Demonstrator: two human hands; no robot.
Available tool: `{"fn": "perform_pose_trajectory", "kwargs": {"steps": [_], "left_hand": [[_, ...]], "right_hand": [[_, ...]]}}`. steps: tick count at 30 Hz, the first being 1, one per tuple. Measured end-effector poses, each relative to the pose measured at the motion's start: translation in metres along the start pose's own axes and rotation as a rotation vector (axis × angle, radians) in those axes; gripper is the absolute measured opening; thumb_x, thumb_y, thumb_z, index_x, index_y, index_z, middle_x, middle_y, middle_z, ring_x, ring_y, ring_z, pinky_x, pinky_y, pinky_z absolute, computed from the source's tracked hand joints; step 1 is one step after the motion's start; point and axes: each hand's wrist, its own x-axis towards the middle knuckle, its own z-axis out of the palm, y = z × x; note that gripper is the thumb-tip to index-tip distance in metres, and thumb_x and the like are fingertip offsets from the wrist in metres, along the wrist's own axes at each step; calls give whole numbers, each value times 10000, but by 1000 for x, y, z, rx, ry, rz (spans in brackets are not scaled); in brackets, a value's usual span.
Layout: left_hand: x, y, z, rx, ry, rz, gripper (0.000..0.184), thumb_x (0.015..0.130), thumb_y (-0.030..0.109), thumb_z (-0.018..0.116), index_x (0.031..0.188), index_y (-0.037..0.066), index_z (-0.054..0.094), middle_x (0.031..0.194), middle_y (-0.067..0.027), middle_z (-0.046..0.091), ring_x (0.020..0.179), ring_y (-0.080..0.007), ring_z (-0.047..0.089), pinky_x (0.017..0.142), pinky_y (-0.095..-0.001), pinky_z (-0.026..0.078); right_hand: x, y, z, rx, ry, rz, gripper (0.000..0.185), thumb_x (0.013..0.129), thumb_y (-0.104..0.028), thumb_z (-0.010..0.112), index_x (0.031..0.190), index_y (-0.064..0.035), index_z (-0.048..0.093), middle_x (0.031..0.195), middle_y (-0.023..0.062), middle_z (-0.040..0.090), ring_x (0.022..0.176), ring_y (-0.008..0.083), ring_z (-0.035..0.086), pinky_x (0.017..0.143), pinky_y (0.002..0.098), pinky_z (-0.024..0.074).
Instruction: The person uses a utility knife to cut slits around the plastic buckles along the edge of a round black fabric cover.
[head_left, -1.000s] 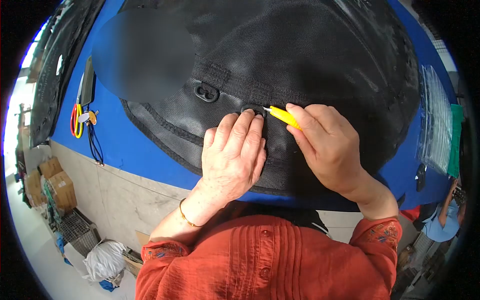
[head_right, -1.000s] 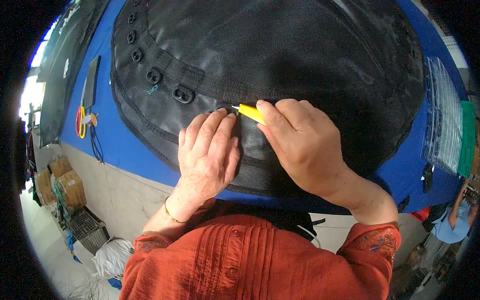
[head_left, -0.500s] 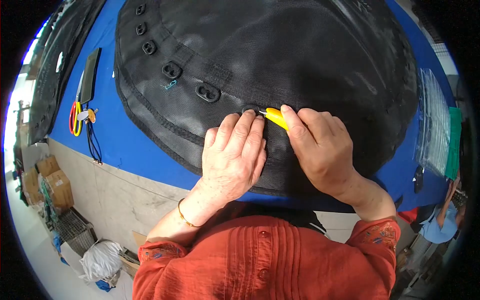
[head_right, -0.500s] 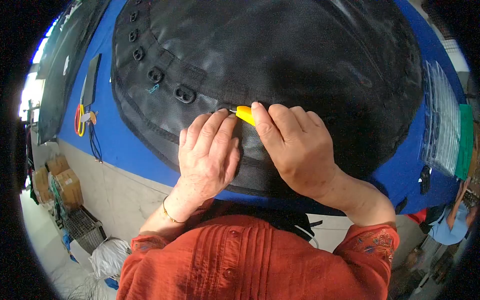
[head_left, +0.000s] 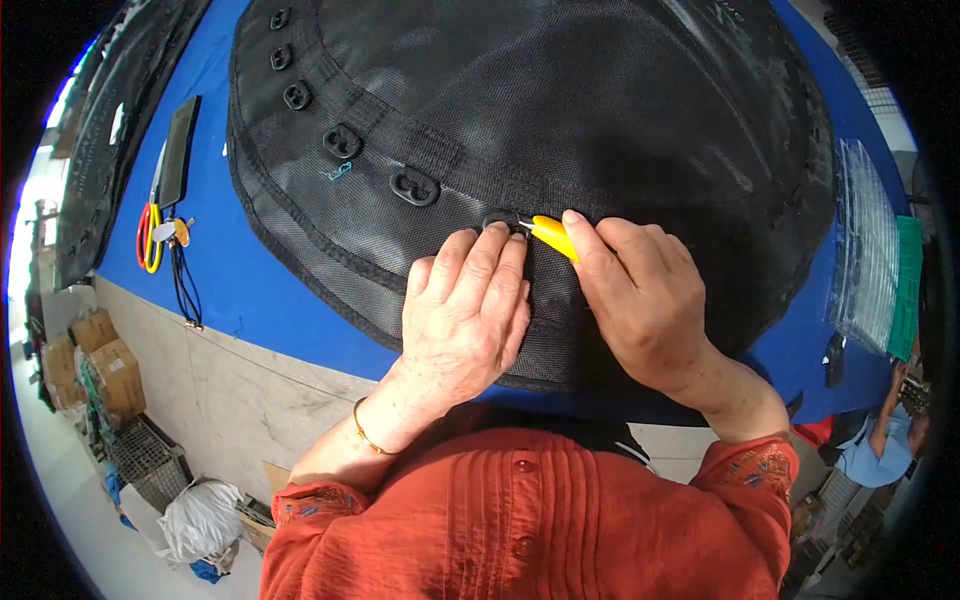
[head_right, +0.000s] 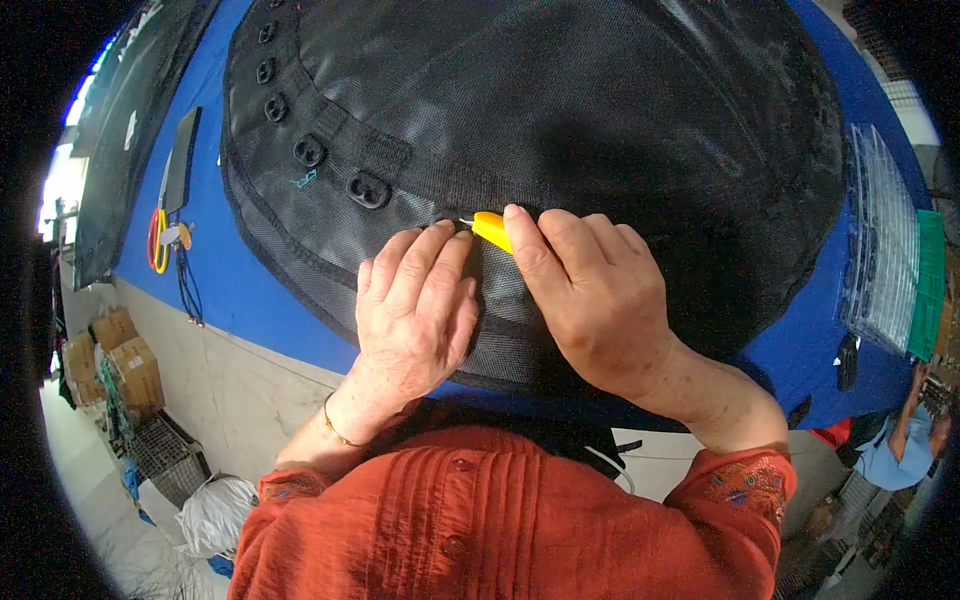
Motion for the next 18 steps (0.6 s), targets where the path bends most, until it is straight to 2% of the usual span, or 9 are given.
{"fn": "perform_pose_trajectory", "kwargs": {"steps": [5, 7, 14, 16, 18], "left_hand": [[-1, 0, -1, 3, 0, -1, 512, 903, 214, 745, 1366, 1, 691, 1393, -155, 656, 1209, -315, 617, 939, -409, 468], [-1, 0, -1, -4, -5, -2, 514, 903, 214, 744, 1367, 0, 692, 1391, -155, 658, 1204, -314, 619, 937, -407, 466], [-3, -1, -1, -7, -5, 2, 520, 903, 218, 743, 1373, 0, 689, 1396, -153, 655, 1203, -313, 618, 936, -406, 465], [-2, -1, -1, 2, -6, 3, 522, 904, 216, 743, 1376, 1, 686, 1400, -150, 652, 1207, -312, 614, 938, -407, 464], [-1, -1, 0, -3, -6, -2, 528, 906, 218, 742, 1385, 3, 684, 1398, -147, 651, 1209, -311, 612, 940, -407, 462]], "right_hand": [[-1, -1, 2, -6, 8, -3, 393, 964, -121, 682, 1335, 5, 708, 1073, 58, 630, 819, 198, 619, 684, 344, 488], [3, -5, -2, -21, -19, 11, 387, 905, -44, 782, 1288, 1, 749, 1051, 61, 652, 809, 200, 647, 681, 342, 505], [2, -6, -1, -4, -45, 61, 415, 890, -29, 791, 1303, -30, 746, 1046, 65, 654, 824, 218, 658, 697, 358, 524], [2, -2, 3, 74, -15, 99, 376, 951, -121, 720, 1318, -39, 710, 1034, 61, 619, 832, 227, 626, 705, 370, 515], [4, -3, 3, 113, -14, 127, 367, 951, -105, 729, 1312, -43, 706, 1031, 65, 620, 839, 239, 631, 720, 379, 527]]}}
